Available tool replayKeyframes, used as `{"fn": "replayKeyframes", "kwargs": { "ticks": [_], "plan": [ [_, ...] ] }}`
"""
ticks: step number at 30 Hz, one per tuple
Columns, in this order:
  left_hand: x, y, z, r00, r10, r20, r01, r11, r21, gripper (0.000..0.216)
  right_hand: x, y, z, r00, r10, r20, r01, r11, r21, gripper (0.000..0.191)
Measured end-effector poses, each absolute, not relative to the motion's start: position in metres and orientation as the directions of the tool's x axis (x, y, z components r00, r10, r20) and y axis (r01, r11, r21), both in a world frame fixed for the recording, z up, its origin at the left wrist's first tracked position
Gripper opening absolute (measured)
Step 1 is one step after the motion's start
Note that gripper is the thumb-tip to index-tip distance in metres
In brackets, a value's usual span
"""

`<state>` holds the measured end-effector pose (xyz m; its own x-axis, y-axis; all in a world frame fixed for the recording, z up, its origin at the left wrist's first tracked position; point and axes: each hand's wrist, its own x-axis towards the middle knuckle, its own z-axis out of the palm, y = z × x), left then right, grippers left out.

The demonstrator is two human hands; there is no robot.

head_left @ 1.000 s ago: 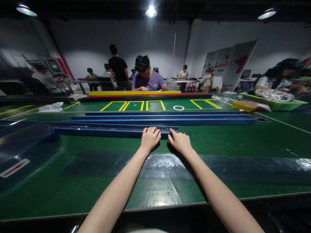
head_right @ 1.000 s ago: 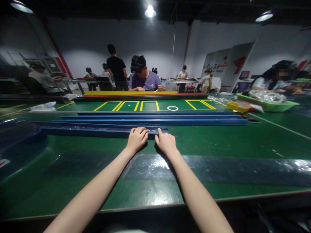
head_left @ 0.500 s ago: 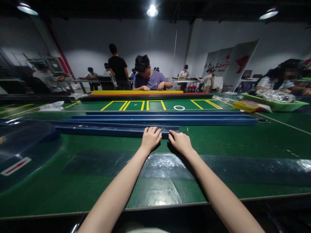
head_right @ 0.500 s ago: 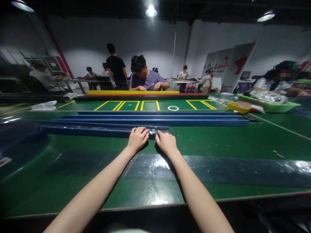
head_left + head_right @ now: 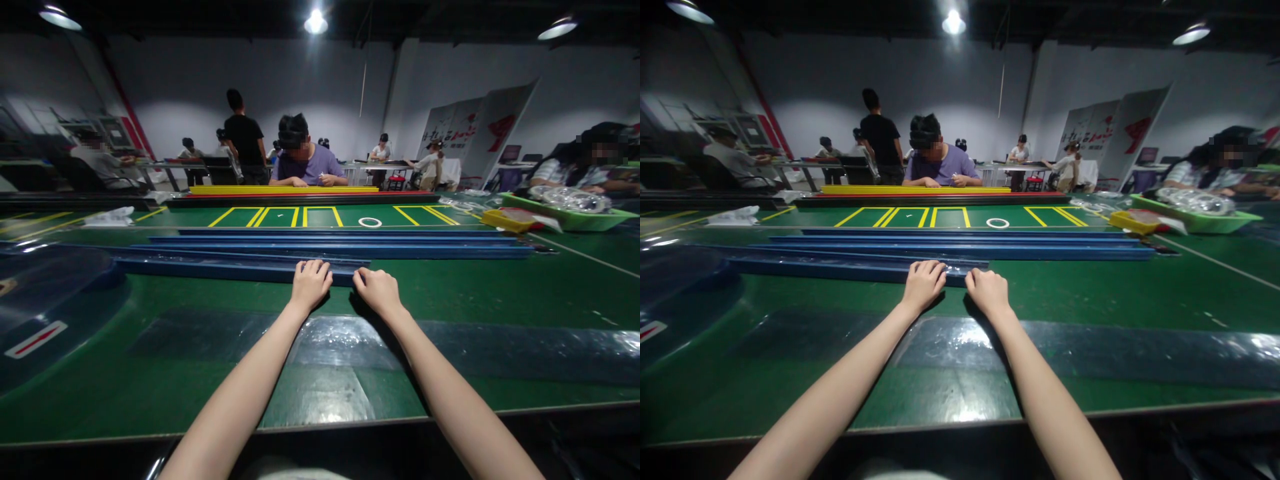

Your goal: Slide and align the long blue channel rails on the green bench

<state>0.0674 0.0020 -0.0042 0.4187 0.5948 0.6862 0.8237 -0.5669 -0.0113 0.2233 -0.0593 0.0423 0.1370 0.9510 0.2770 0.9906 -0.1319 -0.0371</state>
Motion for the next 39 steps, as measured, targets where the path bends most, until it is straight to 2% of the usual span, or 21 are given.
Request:
{"fn": "replayKeyframes", "kwargs": {
  "ticks": [3, 5, 9, 13, 15, 18, 21, 24, 29, 39],
  "plan": [
    [0.068, 0.003, -0.005, 0.476, 0.578, 0.663, 0.789, -0.614, -0.031, 0.027, 0.222, -0.059, 0.042, 0.096, 0.956, 0.278, 0.995, -0.086, -0.046, 0.041],
    [0.068, 0.003, -0.006, 0.473, 0.587, 0.657, 0.796, -0.604, -0.034, 0.027, 0.228, -0.058, 0.043, 0.132, 0.942, 0.309, 0.991, -0.115, -0.071, 0.042],
    [0.069, 0.002, -0.005, 0.452, 0.607, 0.653, 0.821, -0.570, -0.039, 0.027, 0.256, -0.051, 0.042, 0.408, 0.826, 0.389, 0.911, -0.337, -0.238, 0.047],
    [0.070, 0.001, -0.005, 0.450, 0.607, 0.655, 0.830, -0.555, -0.057, 0.027, 0.284, -0.042, 0.033, 0.561, 0.765, 0.316, 0.812, -0.436, -0.389, 0.045],
    [0.070, 0.002, -0.005, 0.445, 0.606, 0.659, 0.833, -0.551, -0.056, 0.027, 0.291, -0.037, 0.026, 0.537, 0.791, 0.291, 0.815, -0.399, -0.420, 0.042],
    [0.069, 0.003, -0.005, 0.433, 0.605, 0.668, 0.828, -0.559, -0.030, 0.028, 0.294, -0.031, 0.016, 0.415, 0.850, 0.323, 0.856, -0.244, -0.456, 0.038],
    [0.068, 0.003, -0.006, 0.420, 0.605, 0.677, 0.825, -0.565, -0.008, 0.029, 0.293, -0.029, 0.012, 0.278, 0.881, 0.384, 0.875, -0.067, -0.479, 0.040],
    [0.067, 0.004, -0.007, 0.413, 0.611, 0.676, 0.831, -0.556, -0.007, 0.028, 0.292, -0.030, 0.013, 0.188, 0.899, 0.396, 0.874, 0.031, -0.485, 0.046],
    [0.067, 0.005, -0.007, 0.412, 0.625, 0.664, 0.842, -0.540, -0.015, 0.028, 0.294, -0.029, 0.012, 0.135, 0.923, 0.360, 0.873, 0.061, -0.484, 0.053],
    [0.067, 0.003, -0.004, 0.376, 0.681, 0.628, 0.880, -0.475, -0.012, 0.026, 0.295, -0.024, 0.004, 0.070, 0.933, 0.352, 0.854, 0.126, -0.505, 0.055]
  ]
}}
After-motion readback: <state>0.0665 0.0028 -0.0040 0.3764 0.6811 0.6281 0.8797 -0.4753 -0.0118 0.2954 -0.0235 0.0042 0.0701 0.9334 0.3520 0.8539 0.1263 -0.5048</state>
